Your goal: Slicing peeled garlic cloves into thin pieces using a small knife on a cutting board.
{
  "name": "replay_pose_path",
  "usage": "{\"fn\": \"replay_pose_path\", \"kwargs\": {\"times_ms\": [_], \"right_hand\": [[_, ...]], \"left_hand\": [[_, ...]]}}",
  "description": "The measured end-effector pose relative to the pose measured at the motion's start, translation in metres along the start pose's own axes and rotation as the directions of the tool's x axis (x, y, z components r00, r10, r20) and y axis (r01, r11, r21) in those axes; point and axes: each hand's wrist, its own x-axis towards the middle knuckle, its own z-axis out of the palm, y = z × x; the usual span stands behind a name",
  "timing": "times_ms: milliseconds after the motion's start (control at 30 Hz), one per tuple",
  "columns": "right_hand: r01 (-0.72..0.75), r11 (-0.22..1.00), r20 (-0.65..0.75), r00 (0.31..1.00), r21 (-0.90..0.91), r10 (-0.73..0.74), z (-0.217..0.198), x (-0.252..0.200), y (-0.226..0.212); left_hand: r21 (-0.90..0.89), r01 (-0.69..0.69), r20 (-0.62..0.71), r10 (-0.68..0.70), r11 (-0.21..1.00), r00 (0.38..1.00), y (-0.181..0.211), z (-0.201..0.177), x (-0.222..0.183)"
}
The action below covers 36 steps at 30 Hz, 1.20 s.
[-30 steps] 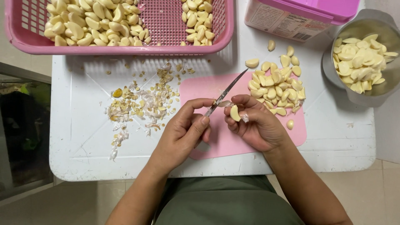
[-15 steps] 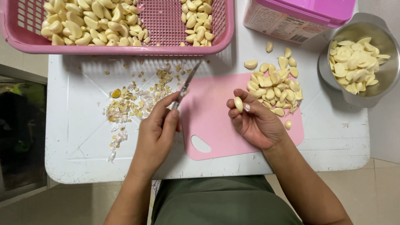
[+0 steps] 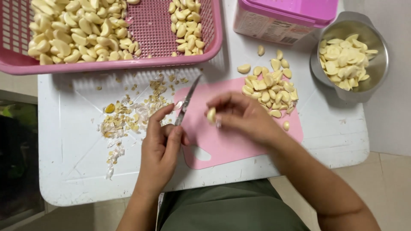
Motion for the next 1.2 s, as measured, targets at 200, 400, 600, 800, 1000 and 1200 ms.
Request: {"fn": "replay_pose_path", "kwargs": {"times_ms": [200,400,600,800,1000,1200], "right_hand": [[0.336,0.850,-0.022,0.926,-0.406,-0.376,-0.015,0.070,-0.104],[0.226,0.712,-0.082,0.925,-0.665,-0.371,-0.028,0.164,-0.110],[0.551,0.656,-0.018,0.759,-0.516,-0.651,-0.050,0.149,-0.084],[0.436,0.809,-0.096,0.856,-0.394,-0.509,-0.062,0.063,-0.049],[0.229,0.310,0.092,0.912,-0.923,-0.399,-0.102,0.077,0.006],[0.075,0.177,0.031,0.970,-0.981,-0.240,-0.099,0.088,-0.002]], "left_hand": [[-0.063,-0.022,-0.073,0.017,0.998,0.997,-0.005,-0.008,-0.005],[-0.055,0.017,-0.124,-0.024,0.998,0.992,-0.005,-0.018,-0.014],[-0.047,0.020,-0.129,-0.026,0.999,0.991,-0.005,-0.024,-0.016],[-0.083,0.022,-0.087,-0.029,0.996,0.996,-0.013,-0.018,-0.013],[-0.028,0.071,0.006,-0.071,0.997,0.997,-0.011,-0.004,-0.012],[0.081,0.066,0.114,-0.075,0.995,0.991,-0.009,0.011,-0.012]]}}
